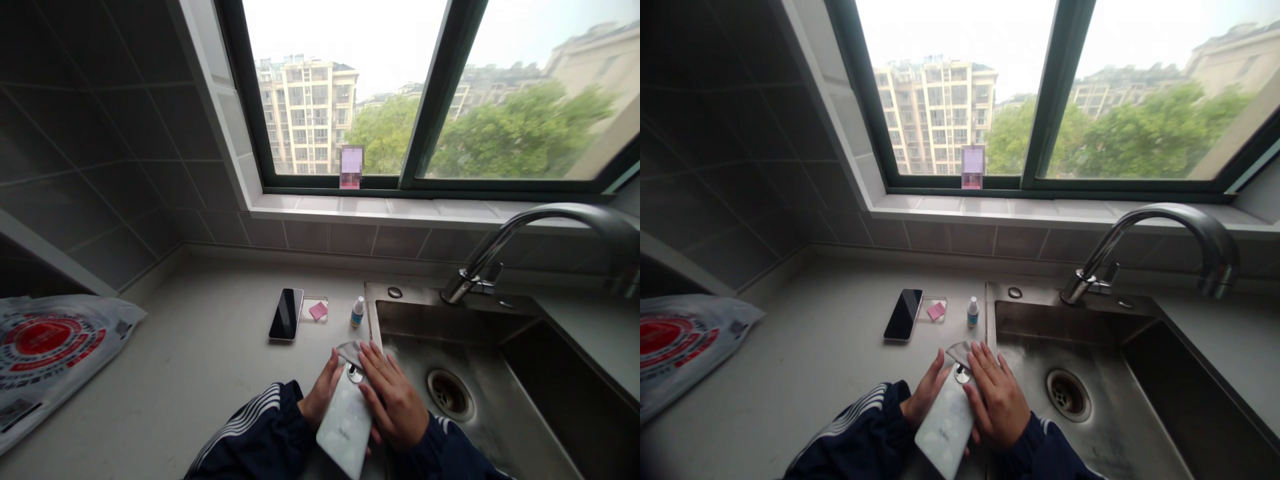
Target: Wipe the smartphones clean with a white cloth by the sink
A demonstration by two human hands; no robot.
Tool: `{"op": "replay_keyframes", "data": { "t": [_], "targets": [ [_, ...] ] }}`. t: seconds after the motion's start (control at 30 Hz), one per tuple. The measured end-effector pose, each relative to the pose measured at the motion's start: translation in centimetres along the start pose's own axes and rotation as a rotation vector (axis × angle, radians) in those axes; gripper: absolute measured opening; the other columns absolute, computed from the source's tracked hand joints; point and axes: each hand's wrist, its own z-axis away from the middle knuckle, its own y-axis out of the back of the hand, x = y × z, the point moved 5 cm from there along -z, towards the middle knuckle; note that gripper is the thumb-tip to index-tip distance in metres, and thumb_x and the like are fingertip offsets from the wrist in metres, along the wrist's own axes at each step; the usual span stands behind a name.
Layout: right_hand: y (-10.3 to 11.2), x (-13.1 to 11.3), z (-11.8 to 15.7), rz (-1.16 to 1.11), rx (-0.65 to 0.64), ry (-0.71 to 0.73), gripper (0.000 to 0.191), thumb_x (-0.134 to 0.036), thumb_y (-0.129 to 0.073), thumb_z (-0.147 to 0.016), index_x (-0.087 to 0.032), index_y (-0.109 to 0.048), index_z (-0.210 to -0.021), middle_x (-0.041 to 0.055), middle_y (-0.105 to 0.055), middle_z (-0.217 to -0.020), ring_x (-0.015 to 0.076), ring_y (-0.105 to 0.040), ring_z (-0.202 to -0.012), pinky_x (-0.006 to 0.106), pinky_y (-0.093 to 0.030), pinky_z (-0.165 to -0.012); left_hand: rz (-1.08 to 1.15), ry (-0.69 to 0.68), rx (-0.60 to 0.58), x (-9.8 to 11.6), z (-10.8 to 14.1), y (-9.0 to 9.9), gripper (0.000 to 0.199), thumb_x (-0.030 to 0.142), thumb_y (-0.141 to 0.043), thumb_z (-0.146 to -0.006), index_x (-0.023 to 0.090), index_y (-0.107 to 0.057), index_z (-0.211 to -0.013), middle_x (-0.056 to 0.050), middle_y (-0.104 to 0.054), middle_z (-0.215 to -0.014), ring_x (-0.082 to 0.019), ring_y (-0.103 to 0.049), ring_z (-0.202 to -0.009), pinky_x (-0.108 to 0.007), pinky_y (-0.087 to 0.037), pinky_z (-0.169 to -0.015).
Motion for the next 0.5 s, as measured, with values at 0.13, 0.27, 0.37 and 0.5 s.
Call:
{"op": "replay_keyframes", "data": {
  "t": [0.13,0.27,0.37,0.5],
  "targets": [
    [0.2,0.3,0.0,-0.006,0.021,0.018,0.047,-0.023,-0.042,-0.096,-0.014,-0.042,-0.143,0.0127,-0.041,-0.147,0.0295,-0.031,-0.140,0.051,-0.043,-0.104,-0.031,0.031,-0.008,0.3,0.0,-0.7,0.082,0.074,-0.017,-0.084,0.021,-0.030,-0.145,-0.021,-0.064,-0.115,-0.030,-0.069,-0.070,-0.046,-0.049,-0.068],
    [0.1,0.6,0.2,-0.009,0.022,0.029,0.044,-0.023,-0.042,-0.097,-0.014,-0.047,-0.140,0.0118,-0.044,-0.145,0.0299,-0.033,-0.139,0.052,-0.044,-0.103,0.010,-0.065,0.009,0.5,-0.4,0.1,0.078,0.070,-0.021,-0.087,0.016,-0.036,-0.142,-0.021,-0.061,-0.121,-0.033,-0.066,-0.093,-0.051,-0.047,-0.081],
    [0.2,0.4,0.3,-0.028,0.002,0.046,0.044,-0.024,-0.043,-0.097,-0.015,-0.046,-0.140,0.0106,-0.043,-0.146,0.0297,-0.032,-0.140,0.051,-0.043,-0.104,0.053,-0.117,0.013,0.7,-0.5,0.7,0.074,0.066,-0.033,-0.087,0.012,-0.043,-0.137,-0.020,-0.060,-0.122,-0.034,-0.060,-0.110,-0.053,-0.038,-0.097],
    [0.7,-0.5,0.2,-0.102,-0.027,0.089,0.045,-0.025,-0.042,-0.097,-0.016,-0.045,-0.141,0.0093,-0.042,-0.147,0.0290,-0.030,-0.141,0.051,-0.036,-0.110,0.124,-0.125,0.050,1.0,-0.5,0.5,0.073,0.064,-0.041,-0.086,0.007,-0.050,-0.131,-0.019,-0.063,-0.116,-0.032,-0.057,-0.113,-0.047,-0.034,-0.103]
  ]
}}
